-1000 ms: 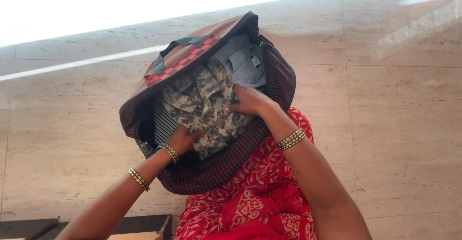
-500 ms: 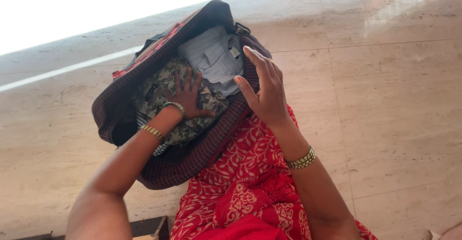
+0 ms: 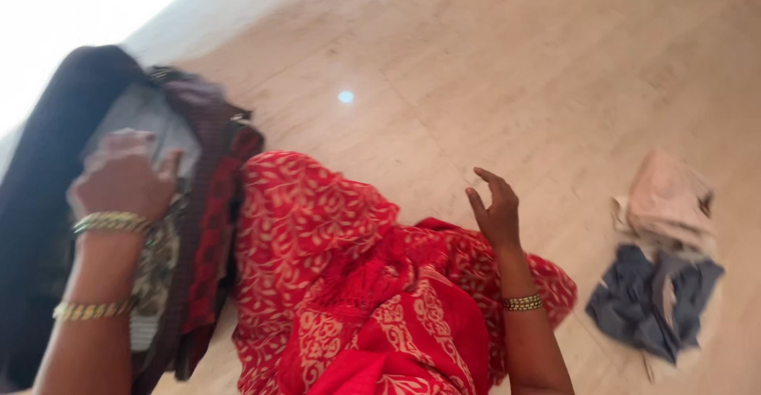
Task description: The person buttons a shirt, smooths the fabric, and folds the shirt on the floor.
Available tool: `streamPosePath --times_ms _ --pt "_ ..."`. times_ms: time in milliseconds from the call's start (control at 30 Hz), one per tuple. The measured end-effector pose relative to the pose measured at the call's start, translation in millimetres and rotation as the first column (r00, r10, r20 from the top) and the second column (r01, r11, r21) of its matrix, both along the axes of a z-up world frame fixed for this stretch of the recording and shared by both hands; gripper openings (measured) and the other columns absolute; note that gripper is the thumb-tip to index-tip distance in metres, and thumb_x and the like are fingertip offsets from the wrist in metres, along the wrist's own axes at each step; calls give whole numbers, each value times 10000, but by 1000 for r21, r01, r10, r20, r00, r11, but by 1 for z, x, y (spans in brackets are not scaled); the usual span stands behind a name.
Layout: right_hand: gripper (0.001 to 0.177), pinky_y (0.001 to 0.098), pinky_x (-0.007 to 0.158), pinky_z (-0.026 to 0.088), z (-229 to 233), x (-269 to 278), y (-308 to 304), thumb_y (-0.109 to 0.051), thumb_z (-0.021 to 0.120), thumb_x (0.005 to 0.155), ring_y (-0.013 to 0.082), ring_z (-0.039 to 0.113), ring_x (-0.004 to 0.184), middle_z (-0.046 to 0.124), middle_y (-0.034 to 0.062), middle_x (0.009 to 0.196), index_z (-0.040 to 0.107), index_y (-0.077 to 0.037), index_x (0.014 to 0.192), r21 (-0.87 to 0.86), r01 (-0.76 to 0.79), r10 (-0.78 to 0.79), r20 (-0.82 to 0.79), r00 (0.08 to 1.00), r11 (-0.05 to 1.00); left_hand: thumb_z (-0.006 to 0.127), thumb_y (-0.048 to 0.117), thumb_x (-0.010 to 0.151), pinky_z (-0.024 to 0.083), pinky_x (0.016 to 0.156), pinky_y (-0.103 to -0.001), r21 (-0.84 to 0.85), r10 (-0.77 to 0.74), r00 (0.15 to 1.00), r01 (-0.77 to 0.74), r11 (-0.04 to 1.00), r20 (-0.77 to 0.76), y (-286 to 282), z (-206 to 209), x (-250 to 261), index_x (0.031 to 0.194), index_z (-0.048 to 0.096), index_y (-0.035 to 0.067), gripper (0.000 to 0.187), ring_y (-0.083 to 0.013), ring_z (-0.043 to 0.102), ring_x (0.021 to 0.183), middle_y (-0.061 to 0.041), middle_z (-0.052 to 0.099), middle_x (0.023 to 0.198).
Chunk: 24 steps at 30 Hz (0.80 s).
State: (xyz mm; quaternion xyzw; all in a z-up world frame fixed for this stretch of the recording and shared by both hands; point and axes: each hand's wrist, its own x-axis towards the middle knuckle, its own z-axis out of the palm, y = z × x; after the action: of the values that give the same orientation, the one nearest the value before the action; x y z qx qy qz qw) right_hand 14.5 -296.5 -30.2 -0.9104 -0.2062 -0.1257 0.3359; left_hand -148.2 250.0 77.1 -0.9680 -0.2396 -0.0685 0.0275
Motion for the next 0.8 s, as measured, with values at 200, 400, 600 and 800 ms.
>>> streamPosePath --times_ms 200,400,600,800 --pt "413 402 999 523 -66 -68 -186 -260 711 965 282 663 1204 698 141 1285 647 -49 1313 173 630 -606 -175 776 757 654 499 1016 547 887 -497 41 -533 824 536 843 192 -130 78 76 1406 614 97 562 -357 655 1200 -124 630 1399" --pt "437 416 1001 519 -128 -167 -243 -273 726 962 294 661 1211 700 150 1293 626 -63 1332 74 834 -796 -261 546 547 614 601 899 565 892 -524 -293 -724 657 664 688 -210 -236 -19 164 1404 584 168 666 -358 649 1183 -118 578 1453" --pt "790 468 989 486 -151 -195 -277 -323 736 906 376 564 1256 644 147 1360 356 -89 1558 -168 878 -866 -327 379 448 618 576 891 550 952 -486 -514 -799 540 622 590 -265 -280 -134 150 1405 568 200 639 -335 640 1202 -103 543 1475" --pt "555 607 1062 310 -159 -128 -362 -349 813 796 429 436 1412 489 212 1541 614 -248 1305 -537 791 -855 224 468 293 635 511 873 580 938 -424 -639 -721 577 399 658 -383 -249 -165 127 1421 560 243 614 -282 764 987 -78 548 1485"
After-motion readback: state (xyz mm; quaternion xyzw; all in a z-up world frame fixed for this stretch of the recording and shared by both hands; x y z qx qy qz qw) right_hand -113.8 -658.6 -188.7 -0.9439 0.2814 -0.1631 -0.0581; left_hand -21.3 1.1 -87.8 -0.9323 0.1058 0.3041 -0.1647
